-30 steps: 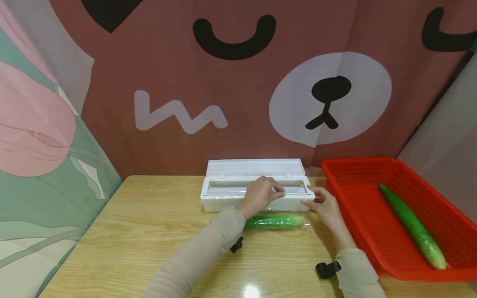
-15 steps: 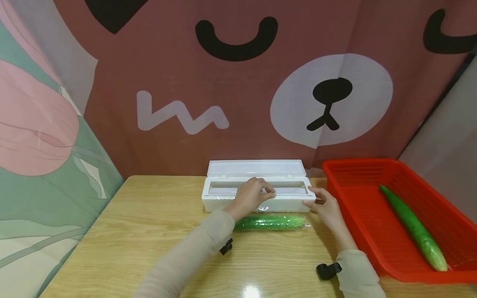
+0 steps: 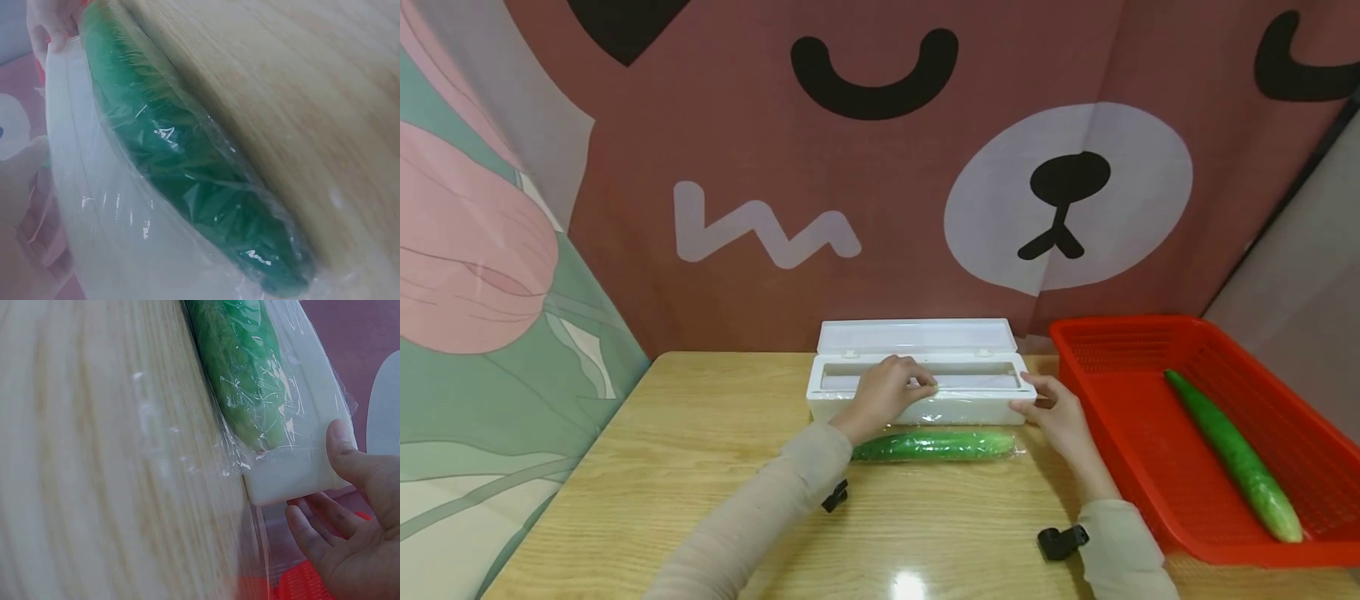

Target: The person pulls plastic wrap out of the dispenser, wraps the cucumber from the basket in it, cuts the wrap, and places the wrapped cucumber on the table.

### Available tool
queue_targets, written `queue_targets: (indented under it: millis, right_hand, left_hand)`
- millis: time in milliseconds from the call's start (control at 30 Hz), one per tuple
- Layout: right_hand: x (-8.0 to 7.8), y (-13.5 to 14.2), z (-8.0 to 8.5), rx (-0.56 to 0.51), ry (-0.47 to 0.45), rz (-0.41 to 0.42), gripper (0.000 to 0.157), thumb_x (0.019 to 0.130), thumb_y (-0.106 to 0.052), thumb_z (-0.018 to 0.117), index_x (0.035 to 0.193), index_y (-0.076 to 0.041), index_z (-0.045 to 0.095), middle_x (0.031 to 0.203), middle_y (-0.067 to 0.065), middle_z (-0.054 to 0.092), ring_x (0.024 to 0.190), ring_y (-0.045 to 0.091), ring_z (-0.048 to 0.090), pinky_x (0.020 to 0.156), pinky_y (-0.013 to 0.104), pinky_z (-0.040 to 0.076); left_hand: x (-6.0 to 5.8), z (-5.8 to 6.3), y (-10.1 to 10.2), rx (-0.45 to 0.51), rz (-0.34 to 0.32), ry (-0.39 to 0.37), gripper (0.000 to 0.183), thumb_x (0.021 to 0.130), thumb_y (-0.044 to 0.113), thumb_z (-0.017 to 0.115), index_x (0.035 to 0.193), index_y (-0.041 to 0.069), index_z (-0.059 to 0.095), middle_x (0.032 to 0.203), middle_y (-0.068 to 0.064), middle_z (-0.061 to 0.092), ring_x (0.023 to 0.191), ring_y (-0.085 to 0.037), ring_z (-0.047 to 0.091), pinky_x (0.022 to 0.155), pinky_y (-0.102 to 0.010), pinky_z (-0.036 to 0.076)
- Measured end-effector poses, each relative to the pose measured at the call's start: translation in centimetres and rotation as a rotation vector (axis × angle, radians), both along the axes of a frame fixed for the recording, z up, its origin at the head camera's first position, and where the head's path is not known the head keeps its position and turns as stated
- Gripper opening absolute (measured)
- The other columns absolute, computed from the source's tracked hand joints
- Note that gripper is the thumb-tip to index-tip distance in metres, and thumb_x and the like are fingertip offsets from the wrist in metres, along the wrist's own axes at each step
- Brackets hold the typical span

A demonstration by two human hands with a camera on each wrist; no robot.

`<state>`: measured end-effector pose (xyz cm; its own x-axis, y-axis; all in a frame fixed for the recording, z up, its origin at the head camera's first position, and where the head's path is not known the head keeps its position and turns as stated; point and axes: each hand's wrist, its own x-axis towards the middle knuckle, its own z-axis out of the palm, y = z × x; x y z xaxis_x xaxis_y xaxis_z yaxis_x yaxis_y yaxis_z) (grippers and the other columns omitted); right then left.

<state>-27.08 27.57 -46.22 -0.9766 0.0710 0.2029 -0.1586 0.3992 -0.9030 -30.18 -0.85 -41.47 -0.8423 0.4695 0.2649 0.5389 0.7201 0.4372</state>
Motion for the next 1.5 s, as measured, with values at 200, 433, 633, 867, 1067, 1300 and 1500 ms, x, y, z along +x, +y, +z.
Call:
queue_targets:
  millis: [200, 433, 633, 867, 1067, 1300, 1500]
  right_hand:
    - [0.1, 0.0, -0.2, -0.003, 0.003, -0.009, 0.049, 0.086, 0.002, 0.074, 0.131, 0.009, 0.055, 0.128, 0.035, 0.055, 0.102, 0.047, 0.062, 0.067, 0.017, 0.053]
    - [0.2, -0.1, 0.0, -0.011, -0.005, -0.001, 0.05, 0.087, 0.0, 0.074, 0.132, 0.009, 0.054, 0.129, 0.036, 0.054, 0.103, 0.047, 0.063, 0.066, 0.018, 0.053]
    - [0.2, -0.1, 0.1, 0.0, -0.001, -0.008, 0.05, 0.087, -0.001, 0.075, 0.132, 0.009, 0.055, 0.129, 0.035, 0.055, 0.101, 0.044, 0.064, 0.067, 0.02, 0.054]
    - [0.5, -0.2, 0.3, -0.019, -0.02, -0.002, 0.05, 0.088, -0.001, 0.074, 0.133, 0.009, 0.054, 0.131, 0.034, 0.054, 0.102, 0.045, 0.063, 0.068, 0.022, 0.055]
    - [0.5, -0.2, 0.3, -0.02, -0.019, -0.004, 0.05, 0.088, -0.001, 0.074, 0.133, 0.008, 0.054, 0.131, 0.034, 0.054, 0.101, 0.044, 0.064, 0.07, 0.028, 0.058]
    - [0.3, -0.1, 0.1, -0.015, -0.004, 0.001, 0.049, 0.087, 0.0, 0.074, 0.132, 0.009, 0.054, 0.13, 0.035, 0.054, 0.102, 0.046, 0.063, 0.069, 0.028, 0.058]
    - [0.1, 0.1, -0.2, -0.019, -0.003, 0.0, 0.049, 0.087, 0.002, 0.073, 0.132, 0.007, 0.055, 0.13, 0.034, 0.055, 0.102, 0.047, 0.063, 0.069, 0.022, 0.056]
  left_hand:
    - [0.0, -0.2, -0.2, 0.009, -0.01, 0.003, 0.016, 0.092, 0.036, 0.071, 0.102, 0.025, 0.078, 0.091, 0.017, 0.068, 0.082, -0.005, 0.055, 0.066, -0.022, 0.046]
    - [0.0, -0.3, -0.4, 0.015, -0.01, 0.003, 0.016, 0.092, 0.035, 0.07, 0.102, 0.025, 0.078, 0.09, 0.017, 0.068, 0.081, -0.004, 0.054, 0.063, -0.021, 0.046]
    - [0.0, -0.1, -0.6, 0.001, -0.014, 0.017, 0.017, 0.092, 0.036, 0.07, 0.102, 0.025, 0.078, 0.092, 0.016, 0.068, 0.081, -0.004, 0.054, 0.064, -0.021, 0.045]
    - [0.0, -0.1, -1.0, -0.022, -0.023, 0.013, 0.018, 0.092, 0.036, 0.07, 0.103, 0.024, 0.078, 0.092, 0.016, 0.067, 0.083, -0.005, 0.053, 0.067, -0.022, 0.046]
    - [0.0, 0.0, -1.2, -0.035, -0.023, 0.016, 0.019, 0.093, 0.038, 0.068, 0.103, 0.024, 0.077, 0.092, 0.017, 0.066, 0.083, -0.005, 0.053, 0.068, -0.022, 0.046]
    - [0.1, 0.0, -1.4, -0.038, -0.03, 0.027, 0.019, 0.093, 0.037, 0.068, 0.104, 0.024, 0.077, 0.092, 0.016, 0.066, 0.084, -0.005, 0.054, 0.068, -0.022, 0.046]
    - [0.1, 0.0, -1.6, -0.028, -0.039, 0.035, 0.018, 0.094, 0.035, 0.068, 0.104, 0.023, 0.077, 0.093, 0.015, 0.067, 0.083, -0.006, 0.054, 0.068, -0.024, 0.047]
